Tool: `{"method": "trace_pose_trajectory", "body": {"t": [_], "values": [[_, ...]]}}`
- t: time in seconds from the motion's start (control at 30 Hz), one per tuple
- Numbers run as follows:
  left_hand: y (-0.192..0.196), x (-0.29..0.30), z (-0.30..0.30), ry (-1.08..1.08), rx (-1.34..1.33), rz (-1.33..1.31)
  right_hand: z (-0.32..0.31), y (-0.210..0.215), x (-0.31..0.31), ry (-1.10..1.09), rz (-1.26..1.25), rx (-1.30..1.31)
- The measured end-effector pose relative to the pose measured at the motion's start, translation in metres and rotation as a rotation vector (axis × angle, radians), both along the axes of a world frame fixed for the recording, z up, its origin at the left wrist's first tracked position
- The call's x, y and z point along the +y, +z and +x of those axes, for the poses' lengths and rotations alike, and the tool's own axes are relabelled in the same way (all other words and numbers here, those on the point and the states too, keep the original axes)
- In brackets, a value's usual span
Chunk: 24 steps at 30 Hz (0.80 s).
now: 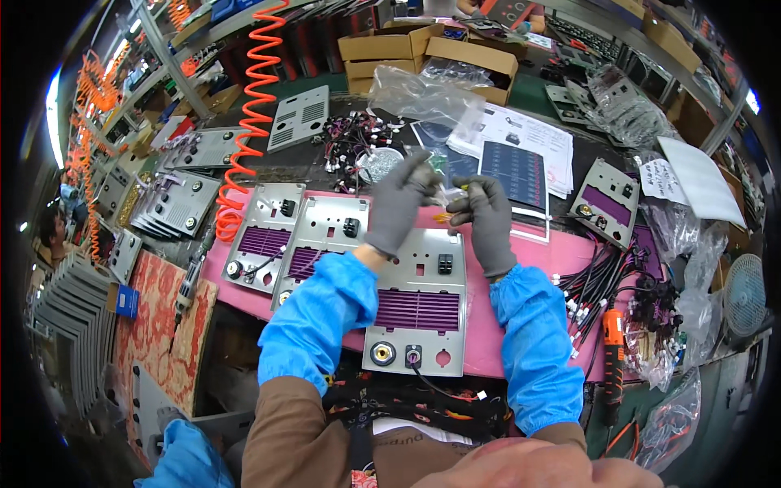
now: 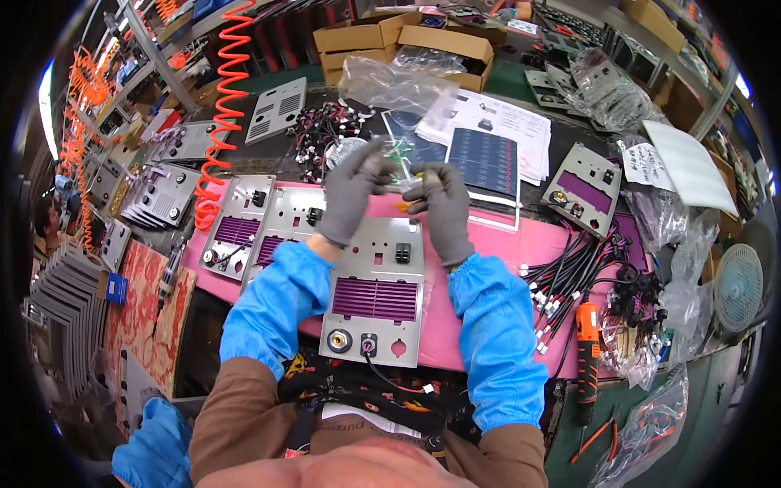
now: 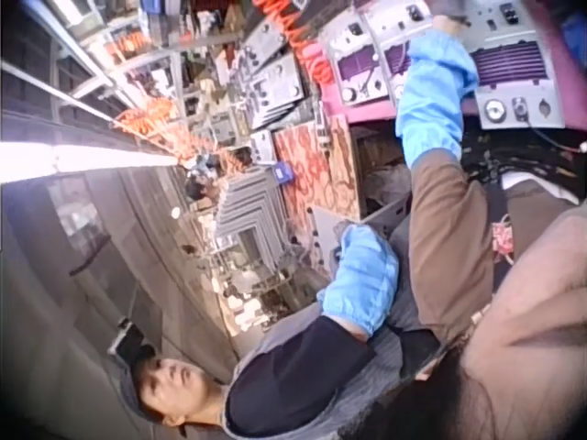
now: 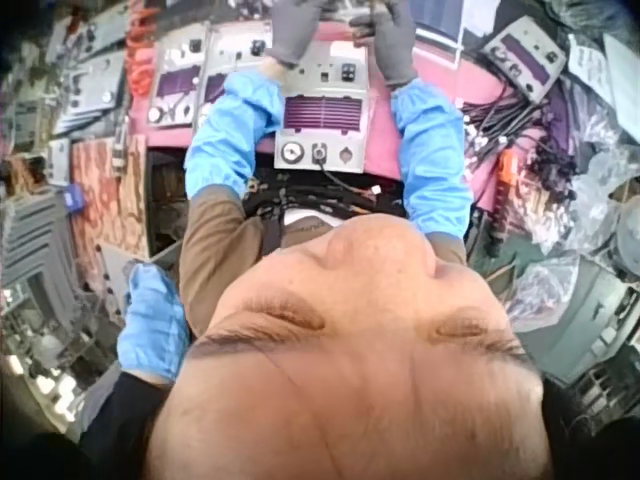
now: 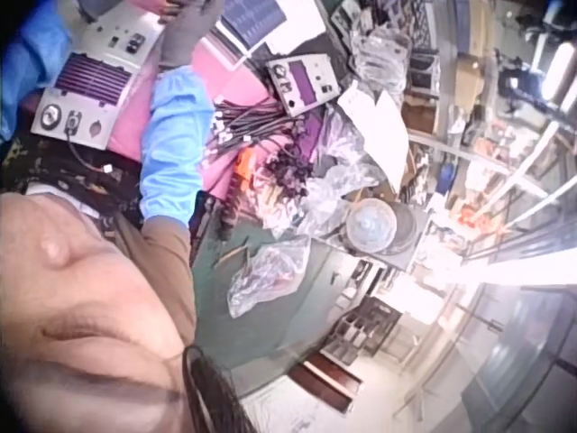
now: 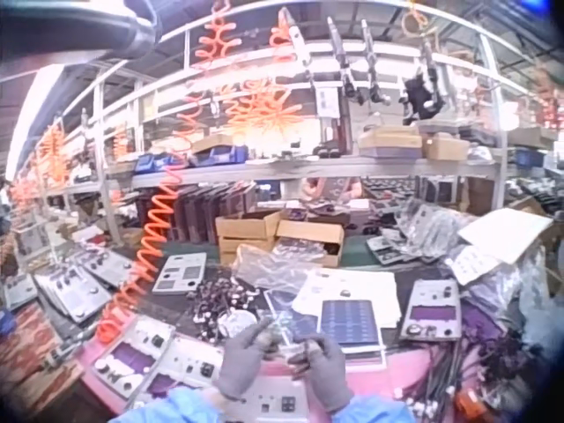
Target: The person assembles electronic components on a pink workbench, handling small parts, wires, and circuit boards. They insert components into a metal chassis, connect wires, and organize parts from plastic bags. The process involves repetitive handling of small items and careful placement into the device.
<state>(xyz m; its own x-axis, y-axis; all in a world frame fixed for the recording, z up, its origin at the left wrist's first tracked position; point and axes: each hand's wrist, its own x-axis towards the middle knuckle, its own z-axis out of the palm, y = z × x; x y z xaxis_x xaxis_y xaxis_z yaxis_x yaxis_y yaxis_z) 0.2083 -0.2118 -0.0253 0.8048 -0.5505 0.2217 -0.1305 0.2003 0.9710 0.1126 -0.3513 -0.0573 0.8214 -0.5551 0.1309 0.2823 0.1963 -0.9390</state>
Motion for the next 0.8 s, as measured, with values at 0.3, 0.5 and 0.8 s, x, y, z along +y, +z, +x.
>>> {"method": "trace_pose_trajectory", "body": {"t": [0.3, 0.5, 0.8], "values": [[0.003, 0.045, 0.032, 0.08, -0.458, 0.445, -0.003, -0.025, -0.062, -0.036, 0.363, -0.15], [-0.01, 0.055, 0.013, 0.07, -0.869, 0.762, -0.005, 0.005, -0.012, 0.235, 0.077, 0.041], [-0.028, 0.044, 0.003, -0.093, -0.95, 1.012, -0.007, -0.001, -0.032, 0.391, 0.098, -0.005]]}}
